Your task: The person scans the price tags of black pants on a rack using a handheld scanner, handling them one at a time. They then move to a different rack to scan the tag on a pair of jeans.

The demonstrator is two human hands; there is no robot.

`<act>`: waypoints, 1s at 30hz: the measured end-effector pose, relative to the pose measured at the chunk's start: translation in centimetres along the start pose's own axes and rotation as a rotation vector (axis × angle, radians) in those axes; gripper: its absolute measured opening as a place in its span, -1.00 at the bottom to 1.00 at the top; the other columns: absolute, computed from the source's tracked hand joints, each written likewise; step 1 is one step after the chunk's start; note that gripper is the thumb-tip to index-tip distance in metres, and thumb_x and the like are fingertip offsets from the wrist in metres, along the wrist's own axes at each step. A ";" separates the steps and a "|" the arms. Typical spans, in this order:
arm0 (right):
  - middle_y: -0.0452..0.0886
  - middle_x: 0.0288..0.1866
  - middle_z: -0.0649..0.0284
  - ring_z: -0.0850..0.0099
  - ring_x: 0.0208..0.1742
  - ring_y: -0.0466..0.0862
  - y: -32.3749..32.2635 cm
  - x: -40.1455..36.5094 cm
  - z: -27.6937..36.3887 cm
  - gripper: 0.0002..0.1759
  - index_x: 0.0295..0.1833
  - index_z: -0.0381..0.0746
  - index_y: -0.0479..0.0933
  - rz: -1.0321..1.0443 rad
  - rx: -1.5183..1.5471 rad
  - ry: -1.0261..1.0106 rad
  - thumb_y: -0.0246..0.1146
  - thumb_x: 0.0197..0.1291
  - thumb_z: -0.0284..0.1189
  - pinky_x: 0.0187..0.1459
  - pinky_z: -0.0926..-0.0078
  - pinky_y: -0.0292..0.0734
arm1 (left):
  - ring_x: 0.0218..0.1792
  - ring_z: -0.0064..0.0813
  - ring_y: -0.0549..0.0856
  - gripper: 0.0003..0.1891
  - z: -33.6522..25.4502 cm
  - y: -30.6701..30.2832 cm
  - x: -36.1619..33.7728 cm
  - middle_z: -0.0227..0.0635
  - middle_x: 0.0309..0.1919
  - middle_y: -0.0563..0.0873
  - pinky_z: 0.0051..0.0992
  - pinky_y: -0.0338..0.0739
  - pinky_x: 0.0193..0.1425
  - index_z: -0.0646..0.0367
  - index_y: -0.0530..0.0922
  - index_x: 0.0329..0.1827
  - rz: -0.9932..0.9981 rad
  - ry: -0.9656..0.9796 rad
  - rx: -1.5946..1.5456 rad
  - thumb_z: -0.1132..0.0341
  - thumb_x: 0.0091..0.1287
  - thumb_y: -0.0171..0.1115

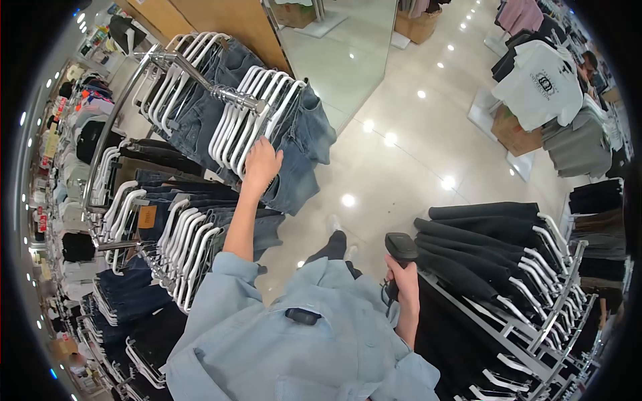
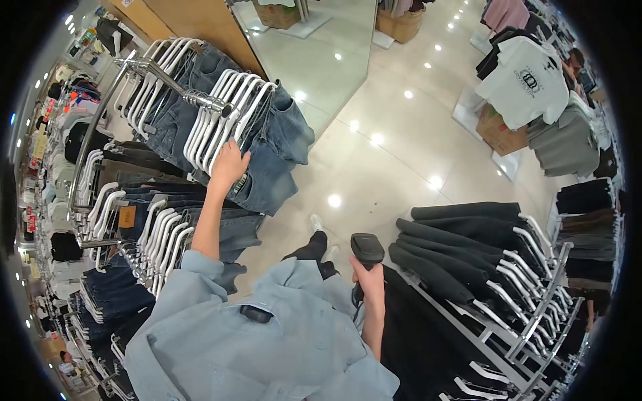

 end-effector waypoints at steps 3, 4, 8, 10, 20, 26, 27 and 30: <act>0.53 -0.47 0.42 0.63 -0.55 0.47 1.5 1.6 1.7 -0.80 -0.15 -0.32 0.63 -0.005 -0.076 0.027 0.45 0.32 -0.42 -0.50 0.56 0.30 | -0.03 0.34 0.72 -0.45 1.3 1.1 2.4 0.34 -0.09 0.72 0.09 0.59 0.16 0.54 0.43 0.16 0.029 -0.097 -0.163 0.13 0.44 0.30; 0.54 -0.45 0.41 0.64 -0.55 0.47 2.6 1.7 3.0 -0.80 -0.14 -0.32 0.63 0.017 -0.062 0.027 0.44 0.32 -0.42 -0.50 0.57 0.30 | -0.04 0.33 0.74 -0.44 1.7 1.6 3.1 0.32 -0.09 0.73 0.09 0.61 0.15 0.59 0.45 0.18 0.078 -0.153 -0.214 0.14 0.44 0.28; 0.55 -0.43 0.41 0.64 -0.55 0.47 5.3 4.5 4.9 -0.81 -0.14 -0.32 0.62 0.063 -0.127 0.010 0.44 0.33 -0.42 -0.50 0.57 0.32 | -0.03 0.35 0.72 -0.50 5.7 5.9 6.2 0.36 -0.13 0.73 0.06 0.59 0.16 0.55 0.56 0.08 0.111 -0.165 -0.439 0.13 0.45 0.22; 0.55 -0.44 0.41 0.64 -0.55 0.47 7.0 5.5 6.2 -0.82 -0.15 -0.32 0.62 0.087 -0.119 0.017 0.44 0.33 -0.43 -0.49 0.57 0.33 | 0.02 0.34 0.71 -0.53 6.6 8.4 7.1 0.36 -0.12 0.74 0.04 0.57 0.17 0.47 0.66 0.00 0.261 -0.129 -0.556 0.10 0.46 0.17; 0.52 -0.42 0.40 0.63 -0.54 0.46 14.3 9.4 10.4 -0.81 -0.14 -0.31 0.59 0.148 -0.257 0.038 0.44 0.34 -0.43 -0.46 0.56 0.36 | -0.25 -0.51 0.67 -0.46 5.0 10.0 6.9 -0.26 -0.33 0.72 -0.48 0.59 -0.02 0.25 0.51 0.49 0.394 -0.131 -1.020 0.36 0.43 0.11; 0.55 -0.44 0.40 0.62 -0.50 0.49 17.9 11.2 11.8 -0.77 -0.11 -0.29 0.63 0.176 -0.204 0.012 0.47 0.33 -0.37 -0.43 0.53 0.37 | 0.03 -0.41 0.68 -0.29 3.0 10.2 5.0 -0.12 0.02 0.71 -0.42 0.52 0.28 0.14 0.28 0.67 0.711 -0.197 -1.367 -0.03 0.57 0.16; 0.54 -0.41 0.39 0.61 -0.49 0.49 18.4 11.8 12.1 -0.76 -0.09 -0.30 0.61 0.170 -0.173 0.003 0.47 0.33 -0.38 -0.41 0.53 0.38 | 0.19 -0.31 0.63 -0.20 2.9 10.4 4.7 -0.02 0.15 0.66 -0.36 0.43 0.40 0.12 0.22 0.70 0.748 -0.223 -1.374 -0.21 0.58 0.04; 0.46 -0.40 0.42 0.61 -0.48 0.44 20.5 13.9 13.1 -0.76 -0.15 -0.22 0.52 0.175 -0.187 -0.015 0.45 0.34 -0.37 -0.38 0.52 0.40 | 0.59 -0.12 0.35 -0.03 2.4 10.1 3.4 0.18 0.47 0.47 -0.22 0.20 0.62 0.07 0.16 0.73 0.794 -0.287 -1.520 -0.52 0.54 -0.41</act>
Point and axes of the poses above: each hand's wrist, its own x-axis towards the middle knuckle, its own y-axis out of the palm, z = x × y, the point moved 9 cm from there along x, towards the middle knuckle
